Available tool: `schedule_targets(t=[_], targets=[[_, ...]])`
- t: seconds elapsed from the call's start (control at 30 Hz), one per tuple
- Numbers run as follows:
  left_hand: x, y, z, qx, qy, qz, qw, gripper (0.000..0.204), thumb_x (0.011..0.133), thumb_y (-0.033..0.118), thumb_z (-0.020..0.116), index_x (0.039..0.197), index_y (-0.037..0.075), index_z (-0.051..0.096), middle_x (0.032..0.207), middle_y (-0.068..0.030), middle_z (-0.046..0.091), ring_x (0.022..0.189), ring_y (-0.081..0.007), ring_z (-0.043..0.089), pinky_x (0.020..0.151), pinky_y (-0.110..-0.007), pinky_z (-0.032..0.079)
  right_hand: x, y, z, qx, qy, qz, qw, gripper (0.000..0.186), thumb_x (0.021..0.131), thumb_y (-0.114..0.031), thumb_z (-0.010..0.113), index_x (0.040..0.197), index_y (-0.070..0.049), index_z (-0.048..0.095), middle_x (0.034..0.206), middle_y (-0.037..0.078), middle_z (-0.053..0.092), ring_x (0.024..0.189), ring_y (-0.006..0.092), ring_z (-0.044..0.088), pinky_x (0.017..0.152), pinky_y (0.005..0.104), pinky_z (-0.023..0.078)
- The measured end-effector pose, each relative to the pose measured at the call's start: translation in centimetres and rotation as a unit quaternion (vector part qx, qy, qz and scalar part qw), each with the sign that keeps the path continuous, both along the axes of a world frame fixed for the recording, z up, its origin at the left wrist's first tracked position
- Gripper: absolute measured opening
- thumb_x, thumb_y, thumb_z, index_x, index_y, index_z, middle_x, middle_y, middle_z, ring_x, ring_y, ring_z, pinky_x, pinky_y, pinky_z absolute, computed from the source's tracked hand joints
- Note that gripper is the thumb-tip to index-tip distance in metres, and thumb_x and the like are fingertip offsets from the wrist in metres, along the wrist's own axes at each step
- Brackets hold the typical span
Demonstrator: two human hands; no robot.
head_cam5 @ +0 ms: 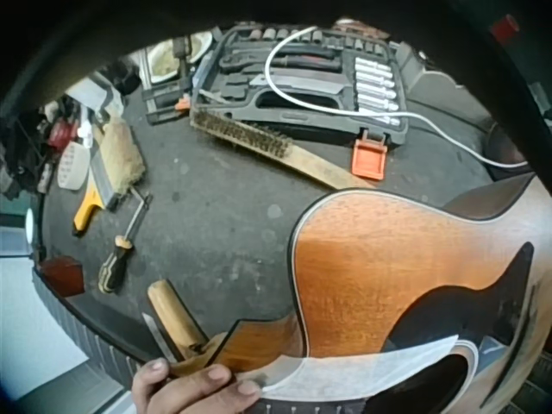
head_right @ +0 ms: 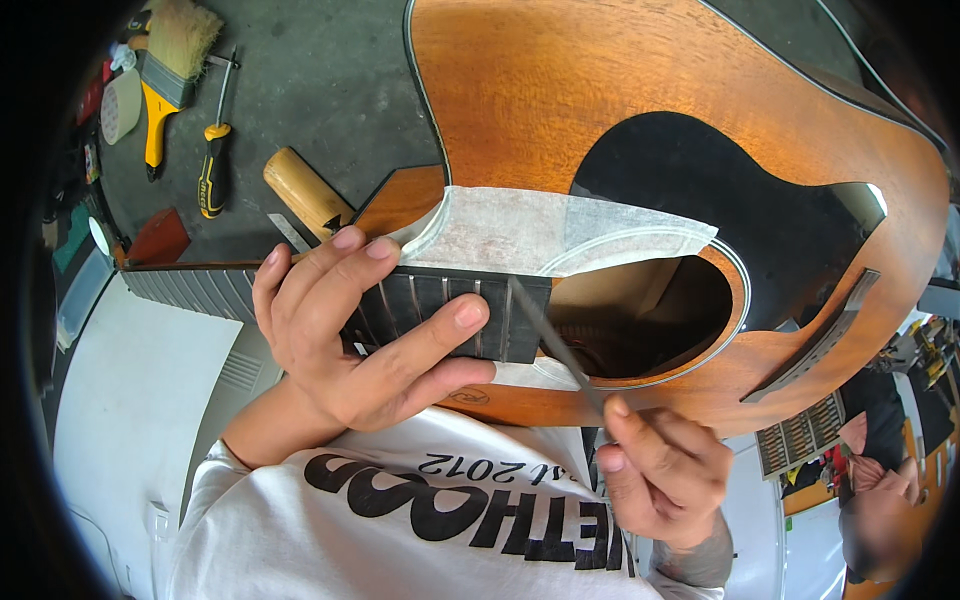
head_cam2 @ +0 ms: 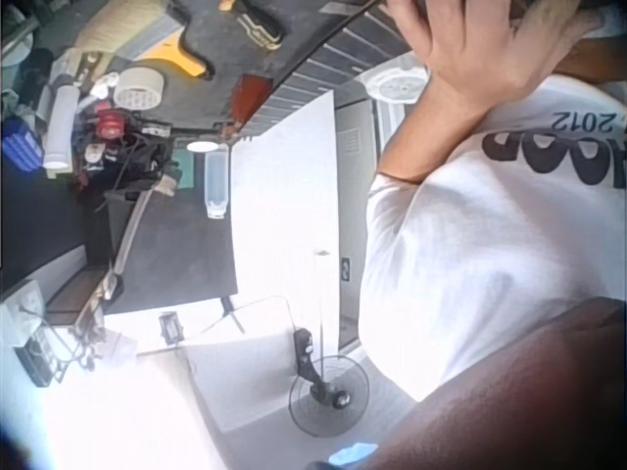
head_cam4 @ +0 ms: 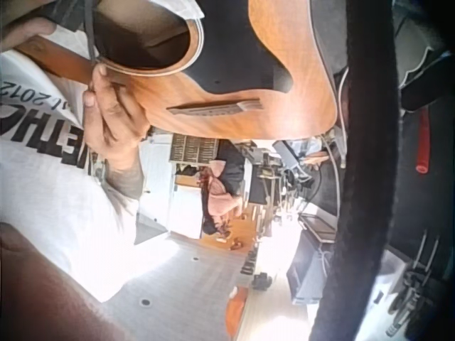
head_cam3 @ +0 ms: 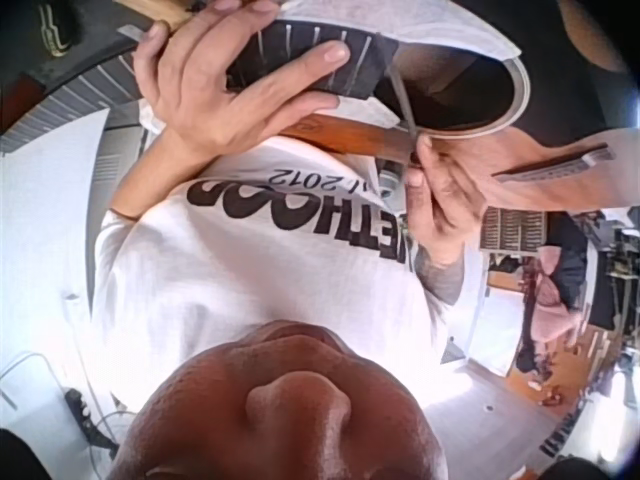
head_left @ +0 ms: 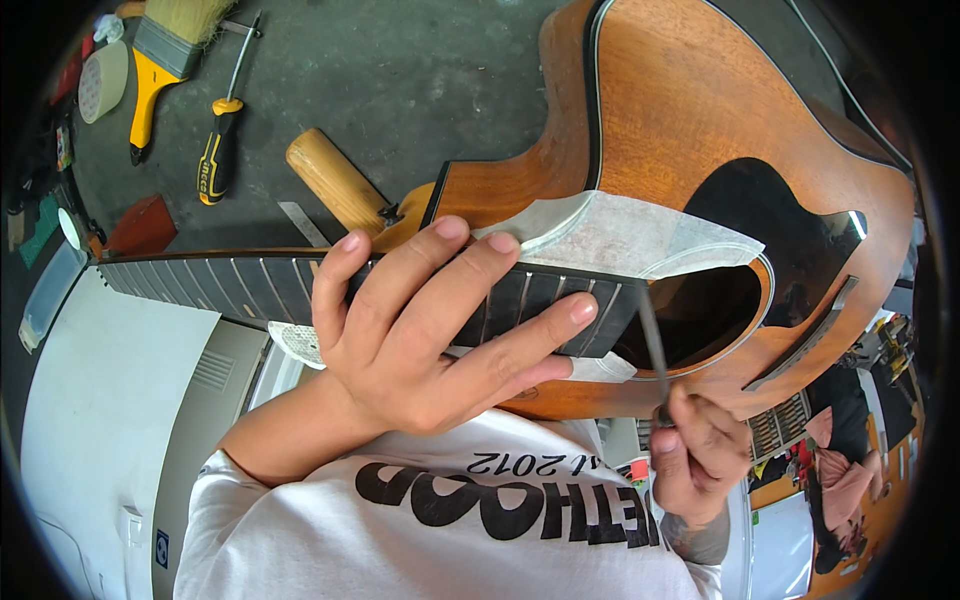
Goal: The person uses a small metal file to smooth the edges of the frets on an acoustic guitar's fretboard. They work methodically along the neck, filing each fret individually while protecting the wood with paper. The person also uses a brush to sweep away debris from the fretboard during the process.
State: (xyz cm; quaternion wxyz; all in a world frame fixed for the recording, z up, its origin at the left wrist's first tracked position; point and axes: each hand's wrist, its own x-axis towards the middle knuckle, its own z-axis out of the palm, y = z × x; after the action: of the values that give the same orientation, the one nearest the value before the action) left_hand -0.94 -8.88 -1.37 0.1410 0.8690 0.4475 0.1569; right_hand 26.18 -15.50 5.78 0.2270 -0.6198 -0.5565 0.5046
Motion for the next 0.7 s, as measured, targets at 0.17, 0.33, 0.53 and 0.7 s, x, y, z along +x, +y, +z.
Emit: schedule_targets(t=[0.17,0.33,0.53,0.7], targets=[[0.0,-0.1,-0.1,0.0,-0.003,0.002,1.0,0.053,0.082,0.074,0.066,0.124,0.043,0.073,0.124,-0.0073,0.058,0.115,-0.0282,0.061,0.114,-0.046,0.027,-1.2,-2.5,-1.1,-0.025,0.038,-0.038,0.998,0.038,0.084,-0.001,0.076,0.122,0.002,0.073,0.065,0.009,0.062,0.053,0.0155,0.054,0.053,0.0264,0.045],[0.0,-0.1,-0.2,-0.004,0.0,0.002,1.0,0.053,0.082,0.074,0.067,0.124,0.043,0.073,0.125,-0.0073,0.058,0.115,-0.0281,0.061,0.114,-0.046,0.026,-1.7,-1.9,-1.7,-0.007,0.041,-0.034,0.999,0.04,0.085,-0.001,0.076,0.124,0.002,0.073,0.064,0.008,0.061,0.052,0.0149,0.05,0.052,0.026,0.043],[-0.1,-0.1,-0.2,0.003,-0.001,0.001,1.0,0.053,0.081,0.074,0.066,0.124,0.043,0.073,0.126,-0.0079,0.059,0.116,-0.0284,0.061,0.114,-0.046,0.026,-2.0,0.8,-0.6,-0.005,0.009,0.009,1.0,0.041,0.084,0.003,0.075,0.124,0.003,0.072,0.067,0.01,0.063,0.055,0.0173,0.058,0.054,0.0277,0.048],[0.0,0.1,-0.1,0.0,-0.003,0.0,1.0,0.053,0.082,0.073,0.066,0.124,0.042,0.074,0.125,-0.0084,0.059,0.115,-0.0286,0.061,0.114,-0.046,0.027,-1.5,3.7,-0.3,0.045,-0.045,0.094,0.993,0.05,0.079,0.007,0.076,0.128,-0.001,0.071,0.074,0.009,0.063,0.055,0.0177,0.057,0.052,0.0284,0.048]])
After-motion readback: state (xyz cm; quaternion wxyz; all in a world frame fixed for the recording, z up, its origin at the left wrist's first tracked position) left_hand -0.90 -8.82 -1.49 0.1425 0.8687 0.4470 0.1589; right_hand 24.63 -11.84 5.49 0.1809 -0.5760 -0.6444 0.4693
